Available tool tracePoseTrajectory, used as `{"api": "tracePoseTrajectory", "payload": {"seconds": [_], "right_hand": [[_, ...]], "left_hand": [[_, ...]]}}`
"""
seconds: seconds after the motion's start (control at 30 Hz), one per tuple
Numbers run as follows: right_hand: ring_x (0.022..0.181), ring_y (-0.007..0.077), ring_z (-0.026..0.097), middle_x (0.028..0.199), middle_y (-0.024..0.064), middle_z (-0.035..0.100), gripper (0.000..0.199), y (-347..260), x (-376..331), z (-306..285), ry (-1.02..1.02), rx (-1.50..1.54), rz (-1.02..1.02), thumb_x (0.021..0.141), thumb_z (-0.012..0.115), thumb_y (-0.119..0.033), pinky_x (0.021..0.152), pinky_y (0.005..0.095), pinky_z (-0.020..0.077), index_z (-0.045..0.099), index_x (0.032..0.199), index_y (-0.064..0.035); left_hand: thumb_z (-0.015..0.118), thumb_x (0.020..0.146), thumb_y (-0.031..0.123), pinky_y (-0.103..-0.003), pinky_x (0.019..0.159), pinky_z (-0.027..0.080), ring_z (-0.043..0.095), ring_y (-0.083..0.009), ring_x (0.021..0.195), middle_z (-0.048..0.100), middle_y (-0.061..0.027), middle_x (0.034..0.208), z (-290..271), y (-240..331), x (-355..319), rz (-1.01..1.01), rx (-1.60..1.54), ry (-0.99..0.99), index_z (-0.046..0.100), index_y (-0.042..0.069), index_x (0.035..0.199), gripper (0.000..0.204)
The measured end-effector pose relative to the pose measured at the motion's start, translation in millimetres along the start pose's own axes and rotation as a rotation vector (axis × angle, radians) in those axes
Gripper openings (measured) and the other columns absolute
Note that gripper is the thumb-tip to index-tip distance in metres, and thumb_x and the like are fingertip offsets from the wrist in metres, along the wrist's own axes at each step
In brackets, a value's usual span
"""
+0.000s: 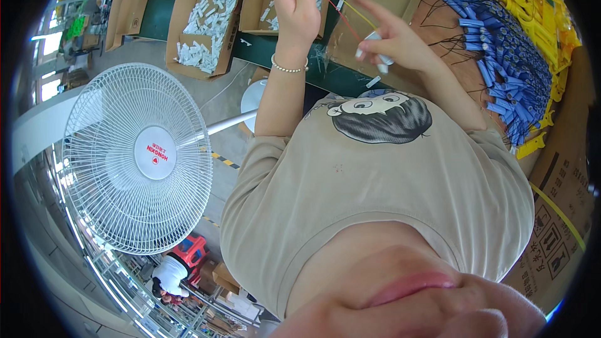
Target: The person assembles electronic components by hand, inserting an LED circuit board, internal wiring, and a battery pack into a yellow plastic handheld lighting housing.
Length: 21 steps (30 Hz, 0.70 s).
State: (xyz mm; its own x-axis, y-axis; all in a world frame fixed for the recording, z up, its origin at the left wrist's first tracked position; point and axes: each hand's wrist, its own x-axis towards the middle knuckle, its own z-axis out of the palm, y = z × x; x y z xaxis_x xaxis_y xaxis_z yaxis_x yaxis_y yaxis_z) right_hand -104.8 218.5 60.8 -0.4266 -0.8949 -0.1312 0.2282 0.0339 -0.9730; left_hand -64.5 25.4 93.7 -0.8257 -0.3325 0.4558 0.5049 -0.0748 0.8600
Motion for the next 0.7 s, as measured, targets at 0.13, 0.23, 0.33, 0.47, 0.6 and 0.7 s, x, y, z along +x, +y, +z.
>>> {"api": "tracePoseTrajectory", "payload": {"seconds": [0.13, 0.23, 0.33, 0.47, 0.6, 0.7], "right_hand": [[0.068, 0.0155, 0.067, 0.087, 0.0132, 0.070, 0.057, -25.2, -16.3, -20.0, 0.077, 0.038, -0.084, 0.090, 0.061, -0.009, 0.060, 0.0258, 0.0525, 0.039, 0.141, 0.0007], [0.080, 0.0238, 0.068, 0.102, 0.0169, 0.068, 0.039, -35.9, -20.9, -18.3, 0.094, 0.704, -0.392, 0.096, 0.054, -0.018, 0.076, 0.0319, 0.0536, 0.050, 0.128, 0.0050], [0.086, 0.0208, 0.071, 0.098, 0.0158, 0.071, 0.030, -21.8, -18.7, -44.9, 0.003, 0.379, -0.422, 0.098, 0.053, -0.018, 0.082, 0.0293, 0.0541, 0.060, 0.116, 0.0055], [0.055, 0.0116, 0.063, 0.065, 0.0055, 0.066, 0.025, -20.1, -15.9, -47.4, 0.077, 0.360, -0.190, 0.097, 0.058, -0.022, 0.052, 0.0238, 0.0508, 0.066, 0.096, 0.0016], [0.047, 0.0098, 0.057, 0.057, 0.0021, 0.060, 0.024, -15.3, -10.2, -45.6, 0.131, 0.410, -0.182, 0.096, 0.061, -0.024, 0.043, 0.0218, 0.0449, 0.066, 0.095, -0.0007], [0.043, 0.0063, 0.049, 0.056, 0.0006, 0.057, 0.019, -16.4, -8.4, -45.7, 0.397, 0.140, -0.197, 0.096, 0.060, -0.019, 0.040, 0.0209, 0.0361, 0.066, 0.093, -0.0008]], "left_hand": [[0.039, 0.103, 0.030, -0.037, 0.100, 0.039, 0.051, -0.0297, 0.114, 0.048, -0.0177, 0.131, -25.4, -10.0, 2.0, 0.150, 0.922, -0.182, 0.024, 0.008, 0.147, 0.051], [0.040, 0.103, 0.024, -0.029, 0.076, 0.050, 0.060, -0.0138, 0.086, 0.062, -0.0092, 0.104, -12.4, -23.9, -13.7, -0.194, 0.334, -0.241, 0.044, 0.003, 0.134, 0.037], [0.039, 0.103, 0.021, -0.029, 0.076, 0.050, 0.059, -0.0135, 0.085, 0.062, -0.0085, 0.104, 0.5, -28.9, -28.8, -0.376, 0.095, -0.262, 0.043, 0.003, 0.134, 0.036], [0.036, 0.104, 0.024, -0.031, 0.081, 0.051, 0.062, -0.0172, 0.092, 0.062, -0.0106, 0.112, 8.7, -28.4, -35.9, -0.328, 0.125, -0.358, 0.042, 0.004, 0.136, 0.039], [0.038, 0.103, 0.020, -0.030, 0.084, 0.049, 0.060, -0.0150, 0.094, 0.061, -0.0101, 0.114, 13.7, -22.9, -35.7, -0.190, 0.367, -0.474, 0.041, 0.003, 0.139, 0.039], [0.042, 0.101, 0.017, -0.029, 0.085, 0.048, 0.058, -0.0133, 0.095, 0.060, -0.0095, 0.116, 14.7, -24.4, -36.6, -0.359, 0.317, -0.518, 0.039, 0.003, 0.140, 0.042]]}}
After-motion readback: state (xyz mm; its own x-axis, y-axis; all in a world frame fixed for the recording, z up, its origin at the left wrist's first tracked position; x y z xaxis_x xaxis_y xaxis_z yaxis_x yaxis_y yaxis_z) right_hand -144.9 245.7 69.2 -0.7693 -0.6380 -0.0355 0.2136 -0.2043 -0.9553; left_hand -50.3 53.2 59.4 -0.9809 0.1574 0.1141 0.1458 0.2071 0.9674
